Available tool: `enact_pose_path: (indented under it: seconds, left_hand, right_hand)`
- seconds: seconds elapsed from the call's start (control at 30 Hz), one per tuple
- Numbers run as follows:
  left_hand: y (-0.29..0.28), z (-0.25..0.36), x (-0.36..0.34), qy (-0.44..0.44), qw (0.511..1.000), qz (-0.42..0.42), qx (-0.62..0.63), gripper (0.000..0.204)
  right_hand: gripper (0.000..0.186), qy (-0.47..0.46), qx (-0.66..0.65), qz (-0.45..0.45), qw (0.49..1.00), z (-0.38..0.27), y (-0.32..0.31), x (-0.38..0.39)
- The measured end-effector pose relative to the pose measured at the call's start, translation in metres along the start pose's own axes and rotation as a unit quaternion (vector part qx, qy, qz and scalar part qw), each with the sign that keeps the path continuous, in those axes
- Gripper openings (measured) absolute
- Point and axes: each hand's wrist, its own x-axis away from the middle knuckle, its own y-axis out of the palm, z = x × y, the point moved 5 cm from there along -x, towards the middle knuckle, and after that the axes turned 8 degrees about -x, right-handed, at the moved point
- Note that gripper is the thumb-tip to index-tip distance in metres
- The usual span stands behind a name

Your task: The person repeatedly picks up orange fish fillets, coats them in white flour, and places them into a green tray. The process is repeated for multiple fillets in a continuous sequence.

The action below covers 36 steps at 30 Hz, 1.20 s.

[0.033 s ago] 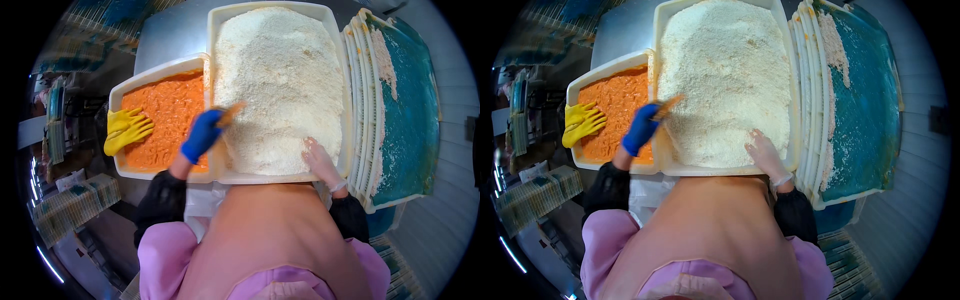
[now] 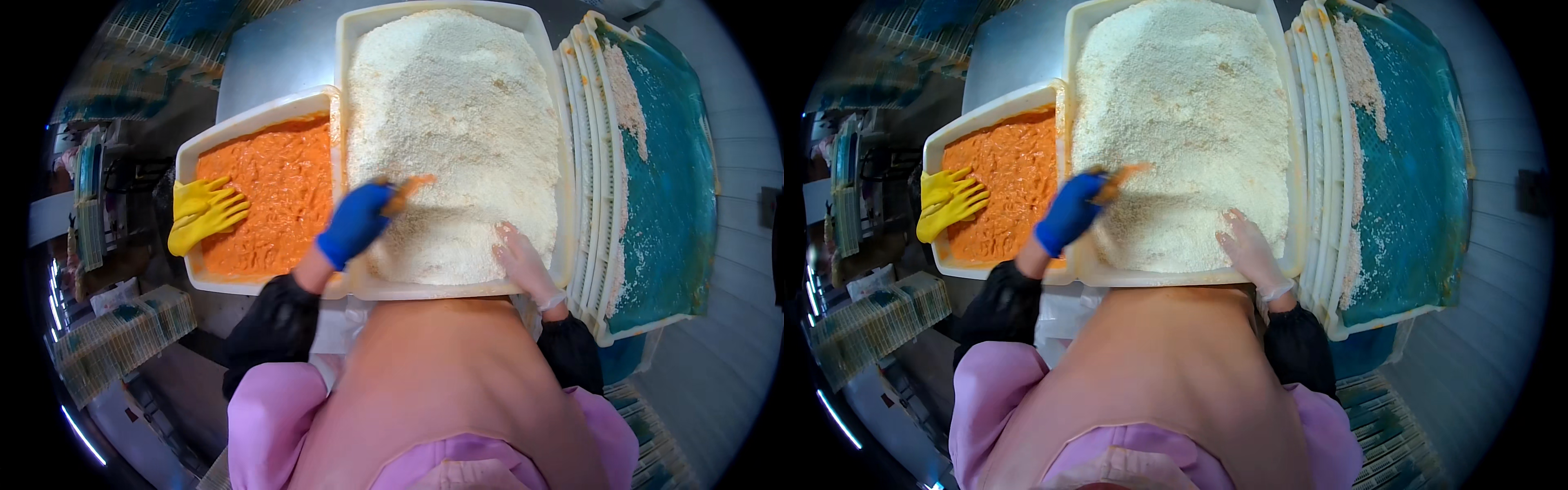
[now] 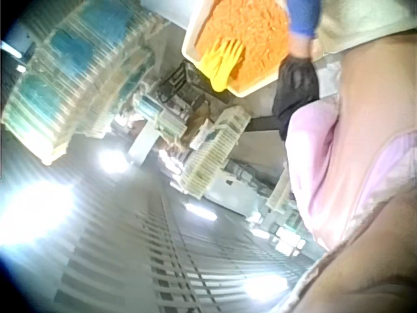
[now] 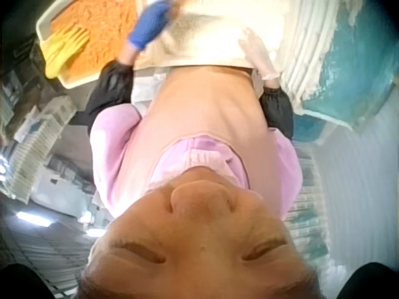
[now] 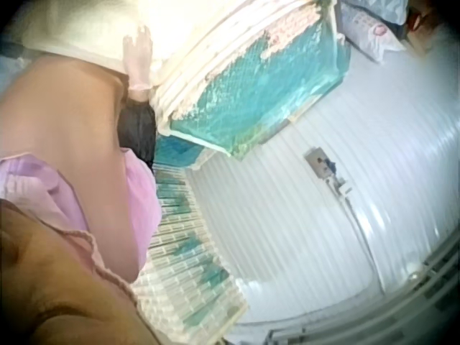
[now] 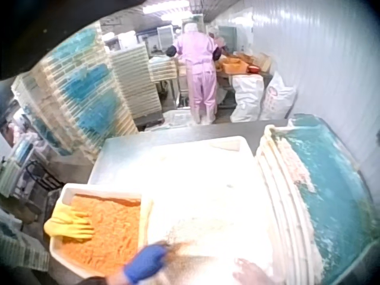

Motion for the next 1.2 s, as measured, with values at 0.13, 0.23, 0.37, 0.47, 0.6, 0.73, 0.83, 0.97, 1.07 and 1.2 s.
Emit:
enact_pose_path:
  seconds: [0.13,0.23,0.37,0.47,0.6,0.73,0.83,0.97,1.07,1.2]
  left_hand:
    - [0.050,-0.001,-0.010,0.097,0.983,-0.058,-0.146,0.014]
    - [0.007,-0.015,0.000,0.068,0.987,0.018,-0.142,0.019]
    - [-0.055,-0.069,0.037,-0.058,0.990,0.118,-0.060,0.023]
    - [-0.081,-0.121,0.070,-0.085,0.951,0.112,-0.275,0.026]
    - [-0.065,-0.160,0.101,-0.120,0.883,-0.046,-0.452,0.014]
    - [-0.063,-0.184,0.115,-0.108,0.912,-0.064,-0.391,0.032]
    - [-0.067,-0.193,0.124,-0.082,0.954,-0.004,-0.289,0.021]
    - [-0.068,-0.262,0.160,-0.231,0.967,0.014,-0.106,0.022]
    - [-0.074,-0.268,0.161,-0.303,0.952,0.017,-0.035,0.019]
    - [-0.080,-0.244,0.132,-0.295,0.955,0.014,-0.018,0.019]
  right_hand:
    - [0.043,-0.014,0.037,0.012,0.999,-0.005,-0.003,-0.002]
    - [0.043,0.015,0.023,0.024,0.999,-0.007,-0.001,0.001]
    - [0.046,0.064,-0.010,0.058,0.996,-0.007,0.005,-0.018]
    - [0.054,0.010,-0.060,0.159,0.985,-0.010,0.037,-0.064]
    - [0.049,-0.147,-0.105,0.115,0.977,-0.124,0.075,-0.097]
    - [0.037,-0.158,0.045,0.070,0.984,-0.108,0.067,-0.094]
    - [0.026,-0.165,0.033,0.126,0.978,-0.077,0.033,-0.066]
    - [0.031,0.044,-0.427,0.126,0.894,-0.066,-0.054,0.009]
    - [0.024,0.070,-0.370,0.257,0.890,-0.075,-0.141,0.072]
    - [0.029,0.081,0.050,0.339,0.936,-0.018,-0.197,0.117]
